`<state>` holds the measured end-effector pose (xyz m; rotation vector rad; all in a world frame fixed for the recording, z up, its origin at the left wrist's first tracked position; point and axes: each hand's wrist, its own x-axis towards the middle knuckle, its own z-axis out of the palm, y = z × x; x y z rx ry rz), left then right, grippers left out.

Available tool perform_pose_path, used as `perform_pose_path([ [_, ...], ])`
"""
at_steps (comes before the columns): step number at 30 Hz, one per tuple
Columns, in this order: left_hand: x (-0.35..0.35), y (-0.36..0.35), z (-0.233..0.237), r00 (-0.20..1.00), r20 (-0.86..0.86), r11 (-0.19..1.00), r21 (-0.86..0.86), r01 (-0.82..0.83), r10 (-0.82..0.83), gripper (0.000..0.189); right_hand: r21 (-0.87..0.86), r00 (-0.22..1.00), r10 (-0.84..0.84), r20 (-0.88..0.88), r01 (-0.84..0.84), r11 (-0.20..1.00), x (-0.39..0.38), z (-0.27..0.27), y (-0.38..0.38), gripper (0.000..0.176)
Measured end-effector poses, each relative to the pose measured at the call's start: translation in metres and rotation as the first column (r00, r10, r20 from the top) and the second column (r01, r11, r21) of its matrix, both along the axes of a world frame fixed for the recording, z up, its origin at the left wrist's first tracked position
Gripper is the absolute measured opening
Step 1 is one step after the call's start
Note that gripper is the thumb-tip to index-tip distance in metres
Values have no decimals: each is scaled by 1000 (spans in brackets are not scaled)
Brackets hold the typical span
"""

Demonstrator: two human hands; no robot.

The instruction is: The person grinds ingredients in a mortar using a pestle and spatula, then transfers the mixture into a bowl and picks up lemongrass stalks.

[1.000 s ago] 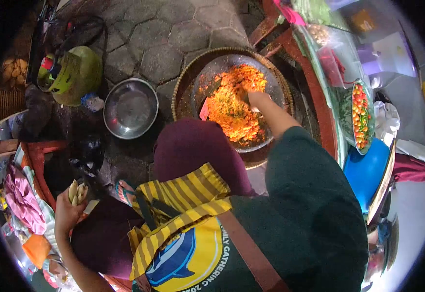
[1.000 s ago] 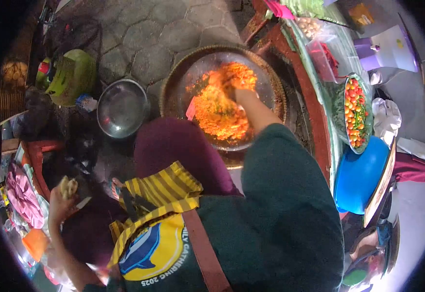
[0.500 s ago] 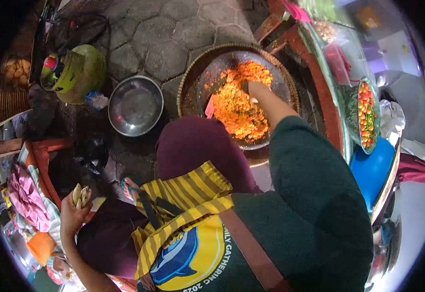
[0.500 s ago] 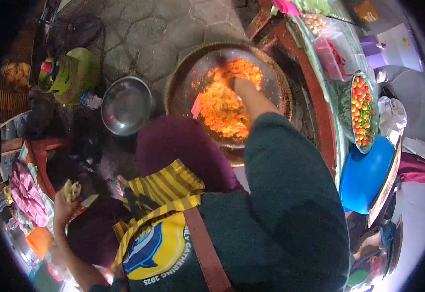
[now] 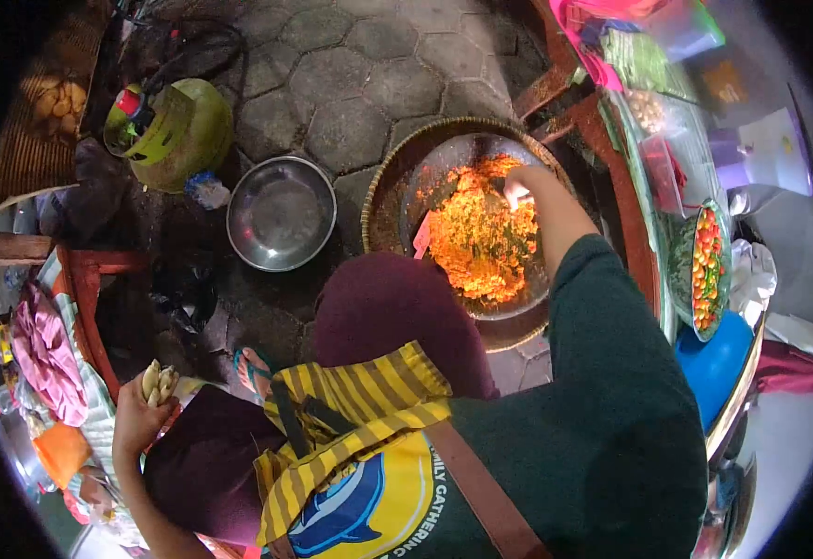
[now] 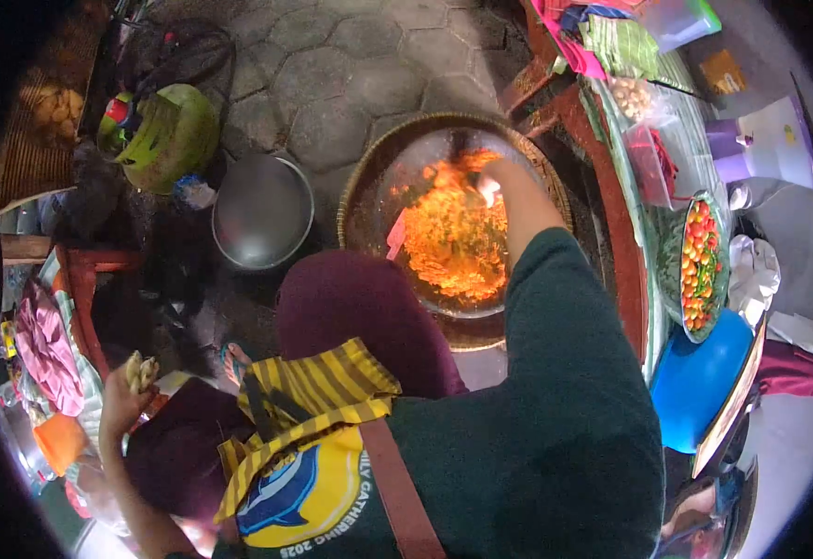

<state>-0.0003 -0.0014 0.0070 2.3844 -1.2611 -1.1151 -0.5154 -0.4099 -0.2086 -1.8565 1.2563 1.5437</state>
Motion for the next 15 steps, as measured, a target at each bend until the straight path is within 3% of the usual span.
perform_pose_path([
  [2,1,7,2,997,53,997,60,49,-52,28,76,990,-133,-48,136,988,-3,-17,23,10],
  [4,11,19,-4,1000,-17,996,86,0,1,27,-253,938,-277,210,326,911,-8,-28,80,17],
  [6,21,31,-6,995,94,994,108,31,-41,24,-264,910,-113,399,232,936,-32,-53,147,31],
  [8,30,40,-13,989,120,993,88,74,-84,23,-406,921,-185,343,323,855,-20,-37,193,44],
  [10,27,39,-7,998,45,983,182,23,-32,23,-451,911,-187,367,350,821,-22,-52,180,46],
  [11,29,45,-16,997,25,992,103,-72,70,24,-497,899,-199,391,388,776,-25,-57,175,47],
  [13,11,23,-7,998,27,991,119,-55,52,25,-524,910,-236,342,393,756,-16,-58,112,48],
  [15,11,19,-1,997,57,992,119,36,-43,28,-352,887,-441,138,460,815,-5,-54,80,38],
])
